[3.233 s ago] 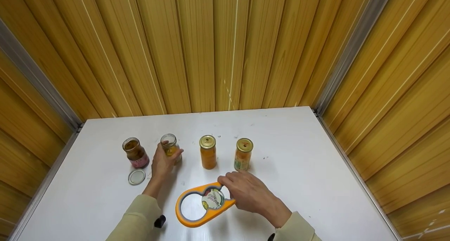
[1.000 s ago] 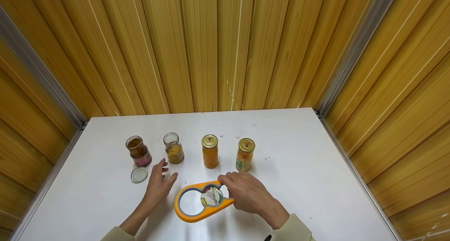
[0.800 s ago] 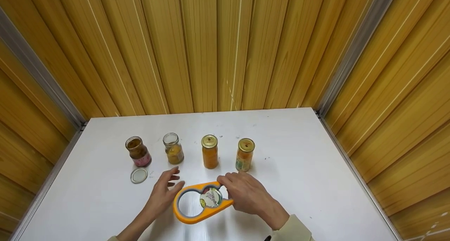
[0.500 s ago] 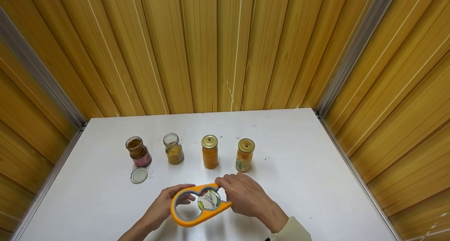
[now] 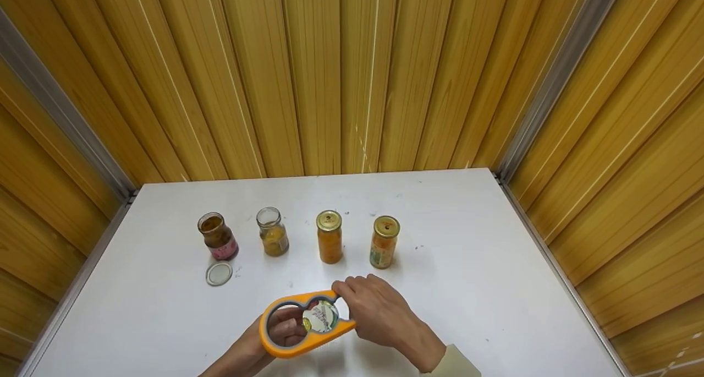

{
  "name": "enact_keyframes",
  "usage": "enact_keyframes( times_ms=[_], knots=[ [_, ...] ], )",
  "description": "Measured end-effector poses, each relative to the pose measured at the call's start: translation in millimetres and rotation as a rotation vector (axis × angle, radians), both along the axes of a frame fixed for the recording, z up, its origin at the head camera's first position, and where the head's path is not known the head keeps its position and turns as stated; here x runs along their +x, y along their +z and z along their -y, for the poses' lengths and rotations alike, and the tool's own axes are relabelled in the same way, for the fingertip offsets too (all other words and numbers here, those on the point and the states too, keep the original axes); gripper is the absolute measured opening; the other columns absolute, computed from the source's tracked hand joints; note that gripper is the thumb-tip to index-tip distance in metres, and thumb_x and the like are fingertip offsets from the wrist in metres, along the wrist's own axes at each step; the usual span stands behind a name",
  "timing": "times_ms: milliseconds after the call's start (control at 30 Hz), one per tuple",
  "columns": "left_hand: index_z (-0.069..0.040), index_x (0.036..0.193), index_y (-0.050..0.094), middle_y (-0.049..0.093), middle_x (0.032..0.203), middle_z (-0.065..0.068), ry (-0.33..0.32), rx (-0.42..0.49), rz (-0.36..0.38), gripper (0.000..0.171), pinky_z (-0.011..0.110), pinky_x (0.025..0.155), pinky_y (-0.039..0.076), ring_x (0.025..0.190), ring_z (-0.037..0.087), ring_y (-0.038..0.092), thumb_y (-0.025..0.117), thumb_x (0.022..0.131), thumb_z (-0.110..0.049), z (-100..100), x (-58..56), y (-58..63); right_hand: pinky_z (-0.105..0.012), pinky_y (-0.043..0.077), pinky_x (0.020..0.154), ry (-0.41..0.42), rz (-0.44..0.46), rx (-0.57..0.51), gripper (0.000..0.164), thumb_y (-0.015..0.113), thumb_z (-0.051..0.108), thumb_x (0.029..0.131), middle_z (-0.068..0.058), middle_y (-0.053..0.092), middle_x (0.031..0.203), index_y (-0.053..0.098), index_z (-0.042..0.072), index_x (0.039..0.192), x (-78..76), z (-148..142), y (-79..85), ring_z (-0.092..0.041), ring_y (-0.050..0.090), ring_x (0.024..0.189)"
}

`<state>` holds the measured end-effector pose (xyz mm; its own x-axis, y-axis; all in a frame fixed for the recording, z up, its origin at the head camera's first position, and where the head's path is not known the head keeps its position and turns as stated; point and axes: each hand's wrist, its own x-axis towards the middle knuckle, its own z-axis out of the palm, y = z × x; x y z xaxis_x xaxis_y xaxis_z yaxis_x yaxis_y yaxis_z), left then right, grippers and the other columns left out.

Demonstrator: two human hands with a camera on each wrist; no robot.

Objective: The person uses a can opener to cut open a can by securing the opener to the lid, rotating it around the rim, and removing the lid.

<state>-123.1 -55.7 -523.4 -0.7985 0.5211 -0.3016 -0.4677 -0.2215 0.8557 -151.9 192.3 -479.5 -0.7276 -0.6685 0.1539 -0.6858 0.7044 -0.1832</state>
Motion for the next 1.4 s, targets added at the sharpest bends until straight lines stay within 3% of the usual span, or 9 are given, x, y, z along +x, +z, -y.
enact_keyframes(
  times_ms=[200, 367, 633, 800, 1033, 1233, 1400],
  knots=[
    [-0.007, 0.131, 0.045, 0.058, 0.118, 0.013, 0.048, 0.037, 0.065, 0.058, 0.038, 0.087, 0.049, 0.1, 0.028, 0.059, 0.068, 0.084, -0.031, -5, 7.0, 1.9, -0.033, 0.046, 0.081, -0.005, 0.011, -0.002, 0.058, 0.077, 0.006, 0.072, 0.016, 0.055, 0.103, 0.049, 0.026, 0.12, 1.5, 2, -1.5, -0.007, 0.049, 0.084],
    [-0.008, 0.13, 0.045, 0.057, 0.119, 0.012, 0.072, 0.045, 0.087, 0.056, 0.037, 0.087, 0.049, 0.101, 0.027, 0.059, 0.067, 0.084, -0.032, -8, 9.9, 2.3, -0.03, 0.045, 0.075, -0.002, 0.001, -0.005, 0.056, 0.076, 0.007, 0.073, 0.016, 0.056, 0.101, 0.049, 0.026, 0.118, 2.7, 4, -2.9, -0.006, 0.048, 0.081],
    [-0.002, 0.125, 0.053, 0.058, 0.117, 0.017, 0.049, 0.128, -0.003, 0.046, 0.037, 0.087, 0.049, 0.104, 0.028, 0.058, 0.066, 0.086, -0.024, -15, 9.4, 3.7, -0.027, 0.044, 0.07, -0.001, -0.024, -0.01, 0.054, 0.073, 0.006, 0.073, 0.017, 0.055, 0.097, 0.049, 0.025, 0.117, 4.9, 6, -6.1, -0.005, 0.046, 0.077],
    [0.0, 0.127, 0.049, 0.057, 0.117, 0.017, 0.059, 0.136, 0.008, 0.048, 0.036, 0.089, 0.048, 0.105, 0.027, 0.058, 0.064, 0.088, -0.023, -17, 9.2, 4.8, -0.03, 0.044, 0.072, 0.004, -0.037, -0.014, 0.053, 0.072, 0.005, 0.073, 0.015, 0.055, 0.094, 0.049, 0.024, 0.117, 6.5, 7, -7.4, -0.006, 0.046, 0.077],
    [0.0, 0.123, 0.051, 0.059, 0.113, 0.014, 0.086, 0.037, 0.039, 0.051, 0.034, 0.088, 0.048, 0.101, 0.023, 0.06, 0.066, 0.085, -0.031, -20, 11.3, 7.1, -0.036, 0.047, 0.079, 0.002, -0.017, -0.004, 0.053, 0.072, 0.006, 0.074, 0.013, 0.056, 0.096, 0.049, 0.024, 0.118, 8.8, 8, -7.7, -0.007, 0.048, 0.081],
    [0.002, 0.121, 0.054, 0.062, 0.11, 0.017, 0.1, 0.085, -0.003, 0.044, 0.034, 0.086, 0.049, 0.099, 0.025, 0.061, 0.064, 0.088, -0.025, -22, 13.7, 7.8, -0.036, 0.047, 0.081, 0.002, -0.001, 0.0, 0.052, 0.073, 0.008, 0.075, 0.013, 0.056, 0.097, 0.049, 0.024, 0.119, 9.7, 9, -7.5, -0.007, 0.049, 0.081],
    [0.001, 0.118, 0.058, 0.064, 0.108, 0.016, 0.115, 0.061, -0.018, 0.042, 0.035, 0.086, 0.05, 0.099, 0.025, 0.061, 0.065, 0.087, -0.026, -22, 12.1, 5.9, -0.033, 0.046, 0.077, -0.001, -0.001, 0.001, 0.052, 0.073, 0.008, 0.075, 0.014, 0.056, 0.096, 0.05, 0.025, 0.118, 9.4, 9, -8.3, -0.007, 0.047, 0.079]
  ],
)
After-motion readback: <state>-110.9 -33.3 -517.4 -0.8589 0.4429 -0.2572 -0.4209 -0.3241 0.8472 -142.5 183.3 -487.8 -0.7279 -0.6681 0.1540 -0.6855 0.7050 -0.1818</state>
